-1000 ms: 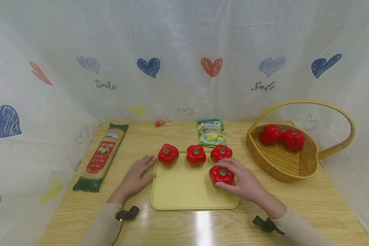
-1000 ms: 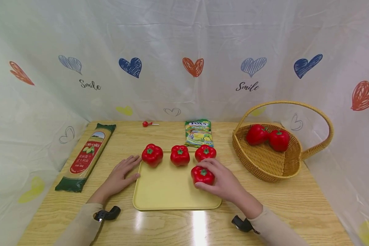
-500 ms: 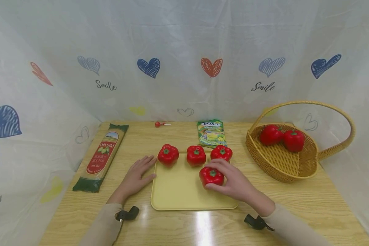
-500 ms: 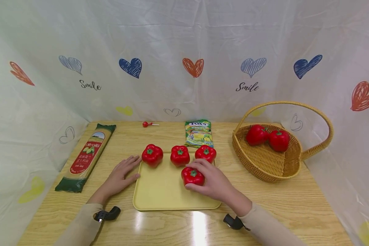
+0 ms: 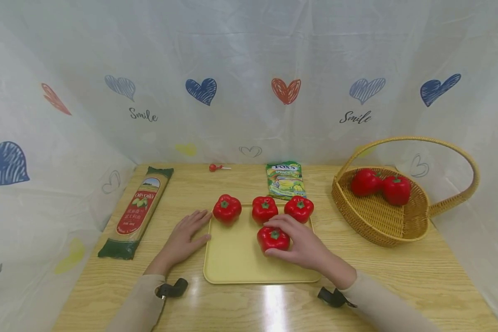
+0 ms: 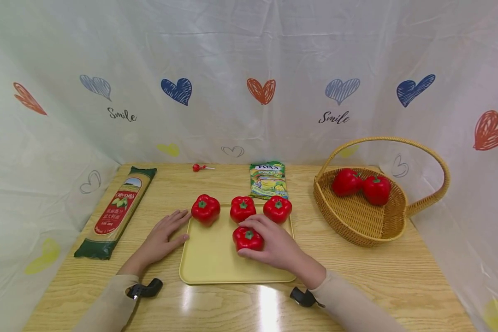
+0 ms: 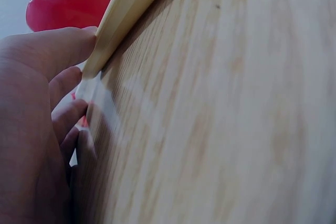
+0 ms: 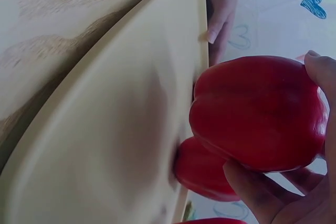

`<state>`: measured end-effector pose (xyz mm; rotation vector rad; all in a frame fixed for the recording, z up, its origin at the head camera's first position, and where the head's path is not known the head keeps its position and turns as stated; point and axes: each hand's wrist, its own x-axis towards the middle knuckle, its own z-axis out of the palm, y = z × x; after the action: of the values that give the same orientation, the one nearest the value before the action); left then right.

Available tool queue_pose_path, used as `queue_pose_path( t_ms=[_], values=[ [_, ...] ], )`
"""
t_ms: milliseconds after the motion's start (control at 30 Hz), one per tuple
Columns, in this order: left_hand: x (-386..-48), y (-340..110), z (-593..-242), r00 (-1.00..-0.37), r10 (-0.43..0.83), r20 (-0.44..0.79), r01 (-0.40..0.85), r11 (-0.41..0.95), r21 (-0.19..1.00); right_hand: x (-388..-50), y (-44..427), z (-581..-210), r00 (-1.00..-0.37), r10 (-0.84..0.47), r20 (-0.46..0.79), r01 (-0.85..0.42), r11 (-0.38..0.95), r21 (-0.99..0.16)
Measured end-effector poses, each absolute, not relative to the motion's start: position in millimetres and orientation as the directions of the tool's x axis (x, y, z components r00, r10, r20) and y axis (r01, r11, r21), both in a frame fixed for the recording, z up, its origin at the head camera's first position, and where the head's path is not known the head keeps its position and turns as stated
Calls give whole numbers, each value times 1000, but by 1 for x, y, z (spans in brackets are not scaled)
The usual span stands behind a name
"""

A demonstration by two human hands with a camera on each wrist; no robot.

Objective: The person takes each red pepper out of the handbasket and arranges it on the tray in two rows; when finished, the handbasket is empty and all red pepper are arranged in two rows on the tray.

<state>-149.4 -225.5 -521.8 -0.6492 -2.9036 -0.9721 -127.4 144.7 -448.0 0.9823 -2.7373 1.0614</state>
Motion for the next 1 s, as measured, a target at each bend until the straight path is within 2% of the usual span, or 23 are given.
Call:
queue_pose_path(
  t_ms=[367,1000],
  values=[
    [-150,-227,-523,-910,386,148,399,723,565,-131,126,-452,-757,-591,280,-626,532,-570],
    [-149,-225,-522,-903,388,185,422,717,554,-139,93,-459,-739,-617,270,-633,498,-593]
  ],
)
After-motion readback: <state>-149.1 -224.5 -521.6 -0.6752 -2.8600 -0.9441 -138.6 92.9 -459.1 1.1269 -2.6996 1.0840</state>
